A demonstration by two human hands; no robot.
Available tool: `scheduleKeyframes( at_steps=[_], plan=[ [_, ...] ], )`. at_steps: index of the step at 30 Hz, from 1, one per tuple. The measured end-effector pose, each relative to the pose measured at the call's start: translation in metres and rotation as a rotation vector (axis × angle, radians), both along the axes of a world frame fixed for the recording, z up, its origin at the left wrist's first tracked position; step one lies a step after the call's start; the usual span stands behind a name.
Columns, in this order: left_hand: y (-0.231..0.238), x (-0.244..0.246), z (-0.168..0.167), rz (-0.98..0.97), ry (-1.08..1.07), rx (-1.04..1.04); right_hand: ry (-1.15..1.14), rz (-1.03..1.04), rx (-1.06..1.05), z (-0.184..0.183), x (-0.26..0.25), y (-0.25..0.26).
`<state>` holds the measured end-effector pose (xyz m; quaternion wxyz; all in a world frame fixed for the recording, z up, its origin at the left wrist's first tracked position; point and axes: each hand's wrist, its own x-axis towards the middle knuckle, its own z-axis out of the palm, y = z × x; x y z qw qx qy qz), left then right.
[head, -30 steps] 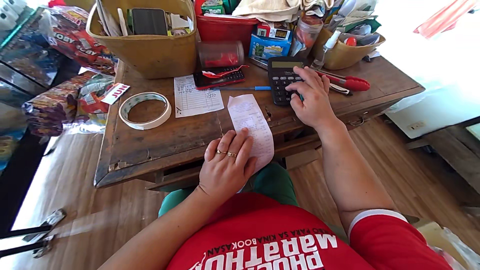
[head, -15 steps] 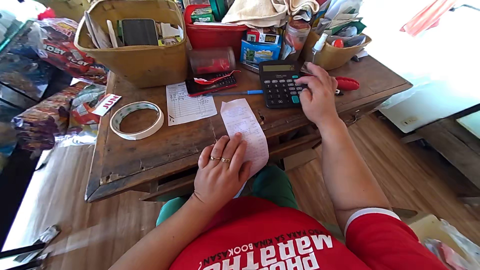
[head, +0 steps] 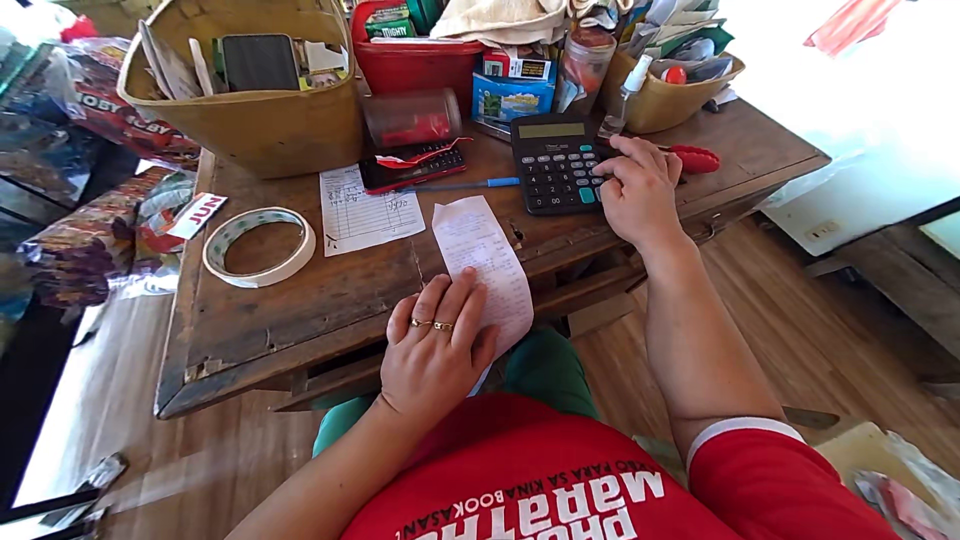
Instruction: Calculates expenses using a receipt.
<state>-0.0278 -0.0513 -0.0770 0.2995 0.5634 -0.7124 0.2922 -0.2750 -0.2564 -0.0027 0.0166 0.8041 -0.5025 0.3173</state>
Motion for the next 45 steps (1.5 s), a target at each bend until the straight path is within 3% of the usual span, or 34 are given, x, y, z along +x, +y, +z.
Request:
scheduleKeyframes(
  at_steps=[9, 22, 30, 38, 43, 45],
  plan=[
    [0.000, 0.000, -0.001, 0.003, 0.001, -0.003, -0.174, 0.069, -0.074, -0.005, -0.005, 0.001],
    [0.000, -0.001, 0.000, 0.006, 0.004, 0.002, -0.161, 0.086, -0.101, -0.007, -0.007, 0.001],
    [0.000, -0.001, -0.001, 0.000, 0.005, 0.000, -0.174, 0.375, -0.334, -0.015, -0.013, 0.001],
    [0.000, -0.001, -0.001, 0.003, -0.001, -0.004, -0.014, 0.363, -0.248, -0.011, -0.009, 0.000],
    [-0.001, -0.001, -0.001, 0.002, -0.004, -0.007, -0.063, 0.347, -0.232, -0.006, -0.002, 0.001],
    [-0.001, -0.001, -0.001, 0.002, -0.006, -0.011, -0.002, 0.310, -0.122, 0.004, 0.007, 0.007]
  ],
)
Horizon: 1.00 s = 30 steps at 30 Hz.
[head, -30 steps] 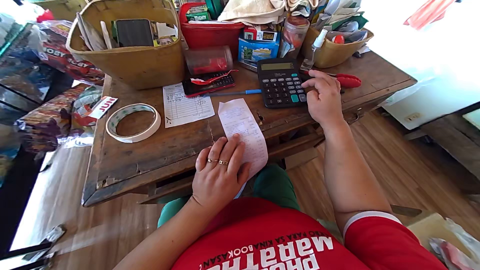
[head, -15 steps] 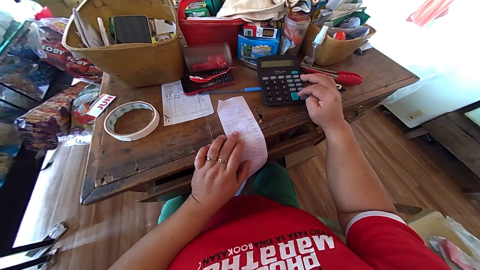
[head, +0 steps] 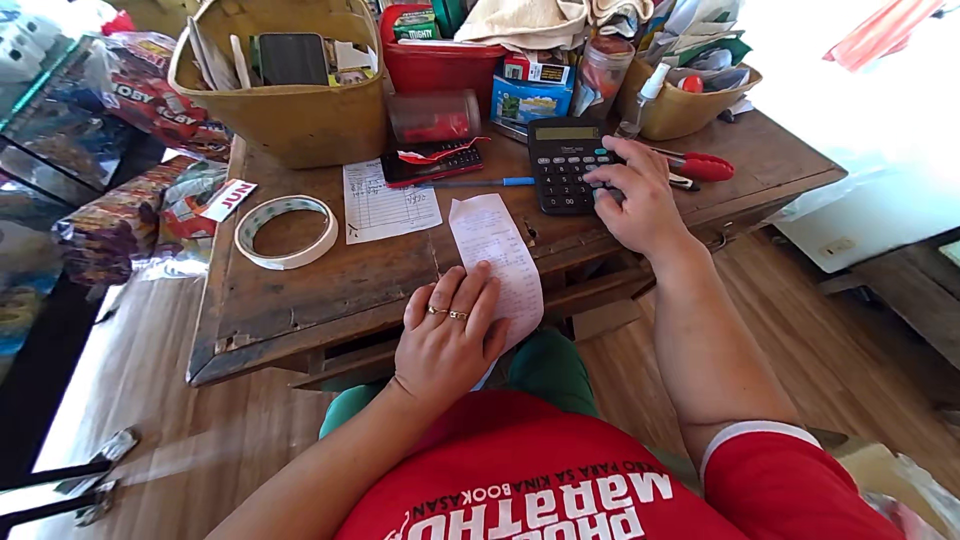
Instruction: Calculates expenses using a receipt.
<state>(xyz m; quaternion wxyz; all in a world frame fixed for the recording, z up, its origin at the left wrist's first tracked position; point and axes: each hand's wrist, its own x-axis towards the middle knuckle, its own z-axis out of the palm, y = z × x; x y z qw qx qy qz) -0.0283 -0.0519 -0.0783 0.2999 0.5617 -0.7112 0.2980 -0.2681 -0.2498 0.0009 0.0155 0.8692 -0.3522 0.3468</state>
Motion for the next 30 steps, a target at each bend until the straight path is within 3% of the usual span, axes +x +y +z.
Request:
scheduleKeyframes(
  at_steps=[3, 12, 20, 30],
  plan=[
    [0.000, 0.000, 0.000, -0.006, 0.004, 0.000, 0.174, -0.057, 0.161, 0.015, 0.018, 0.004],
    [0.000, 0.000, 0.000, -0.005, 0.010, 0.004, 0.419, -0.108, 0.302, 0.034, 0.048, 0.003],
    [0.001, 0.000, -0.001, -0.005, 0.009, 0.001, 0.042, -0.036, 0.050, -0.005, 0.013, 0.015],
    [0.001, 0.000, 0.000, -0.007, 0.017, 0.014, -0.035, -0.046, -0.057, -0.017, 0.011, 0.017]
  ],
)
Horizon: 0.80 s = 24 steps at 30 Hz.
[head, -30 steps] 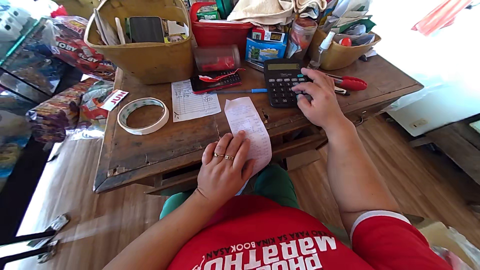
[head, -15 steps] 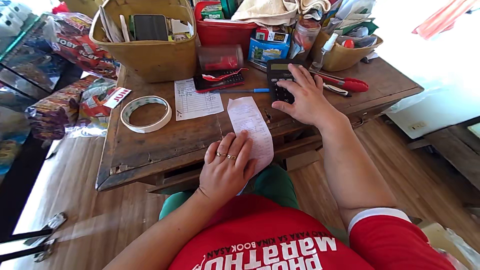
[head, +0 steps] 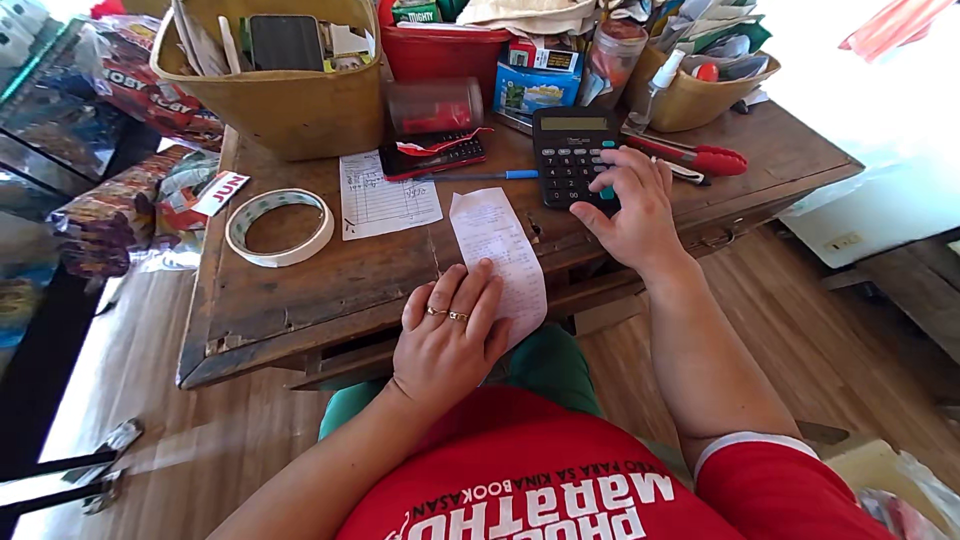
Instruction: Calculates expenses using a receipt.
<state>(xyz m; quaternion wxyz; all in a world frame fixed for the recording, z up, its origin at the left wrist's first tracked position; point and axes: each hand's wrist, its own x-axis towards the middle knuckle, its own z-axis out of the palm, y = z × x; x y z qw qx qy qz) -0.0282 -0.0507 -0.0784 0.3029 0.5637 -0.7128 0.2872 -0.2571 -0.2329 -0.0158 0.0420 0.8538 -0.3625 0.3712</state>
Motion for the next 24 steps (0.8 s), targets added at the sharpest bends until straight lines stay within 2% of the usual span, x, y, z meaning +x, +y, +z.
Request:
scheduleKeyframes(
  at_steps=[7, 10, 14, 21, 24],
  plan=[
    [-0.0009, 0.0002, 0.0003, 0.000, -0.005, -0.010, 0.080, -0.049, 0.035, 0.0038, 0.0035, -0.0008],
    [-0.0012, 0.0002, 0.0002, 0.000, -0.005, -0.007, 0.049, -0.047, 0.102, 0.0075, 0.0042, -0.0009],
    [-0.0013, 0.0002, -0.0005, 0.006, -0.005, -0.008, 0.014, -0.057, 0.079, 0.0043, 0.0069, -0.0017],
    [-0.0014, 0.0005, 0.0005, 0.009, -0.016, -0.009, 0.165, -0.068, 0.182, 0.0099, 0.0095, -0.0010],
    [-0.0014, 0.0009, 0.0002, 0.003, -0.016, -0.011, 0.139, -0.057, 0.161, 0.0086, 0.0083, -0.0009]
  ],
)
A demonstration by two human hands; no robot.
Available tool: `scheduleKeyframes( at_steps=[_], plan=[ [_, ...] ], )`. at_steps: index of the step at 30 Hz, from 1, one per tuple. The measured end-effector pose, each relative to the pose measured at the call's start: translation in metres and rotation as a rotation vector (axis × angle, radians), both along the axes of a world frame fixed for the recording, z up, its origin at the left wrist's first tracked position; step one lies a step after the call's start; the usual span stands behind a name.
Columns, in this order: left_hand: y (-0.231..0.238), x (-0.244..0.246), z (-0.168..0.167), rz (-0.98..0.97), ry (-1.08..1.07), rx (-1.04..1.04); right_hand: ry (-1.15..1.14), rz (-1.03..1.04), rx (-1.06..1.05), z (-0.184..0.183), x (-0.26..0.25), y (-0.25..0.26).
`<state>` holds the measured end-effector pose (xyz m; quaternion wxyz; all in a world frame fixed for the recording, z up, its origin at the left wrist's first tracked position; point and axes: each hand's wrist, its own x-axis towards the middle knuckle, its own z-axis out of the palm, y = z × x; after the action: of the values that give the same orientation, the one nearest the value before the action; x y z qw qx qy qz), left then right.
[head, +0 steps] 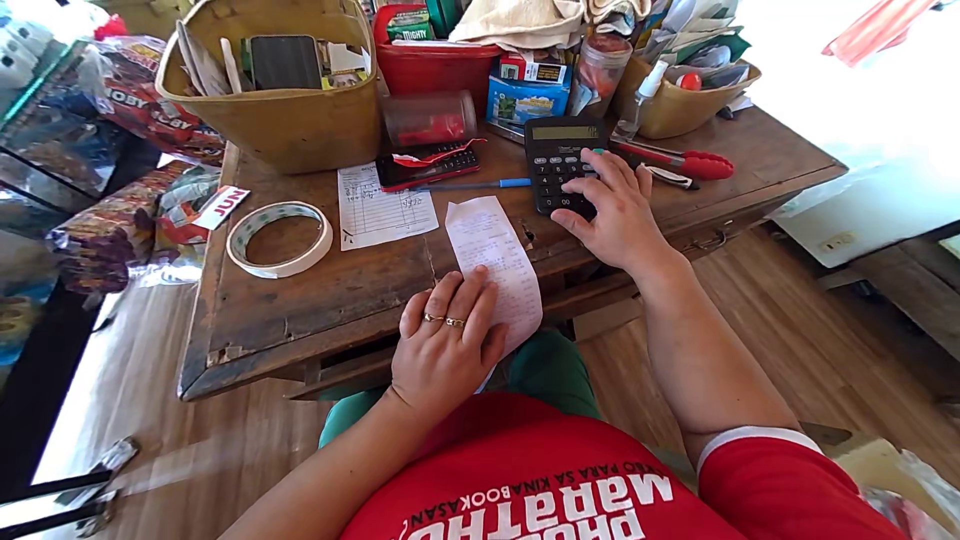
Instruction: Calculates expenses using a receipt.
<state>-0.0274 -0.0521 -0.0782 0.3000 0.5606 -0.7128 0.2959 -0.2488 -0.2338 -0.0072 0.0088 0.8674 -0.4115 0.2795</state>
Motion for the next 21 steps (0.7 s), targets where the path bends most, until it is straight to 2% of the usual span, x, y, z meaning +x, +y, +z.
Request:
scheduleKeyframes(
  at_steps=[3, 6, 15, 21],
  plan=[
    [0.000, 0.000, 0.001, 0.000, 0.001, 0.001, -0.157, -0.007, -0.103, -0.005, -0.008, 0.000],
    [0.001, 0.001, 0.001, -0.003, -0.001, 0.007, -0.261, -0.096, -0.068, -0.007, -0.022, 0.003],
    [0.000, 0.000, 0.001, 0.004, 0.004, 0.005, -0.185, -0.153, 0.001, -0.009, -0.028, 0.006],
    [0.001, 0.000, 0.000, 0.001, 0.004, 0.001, -0.308, -0.104, -0.101, -0.018, -0.031, 0.006]
  ],
)
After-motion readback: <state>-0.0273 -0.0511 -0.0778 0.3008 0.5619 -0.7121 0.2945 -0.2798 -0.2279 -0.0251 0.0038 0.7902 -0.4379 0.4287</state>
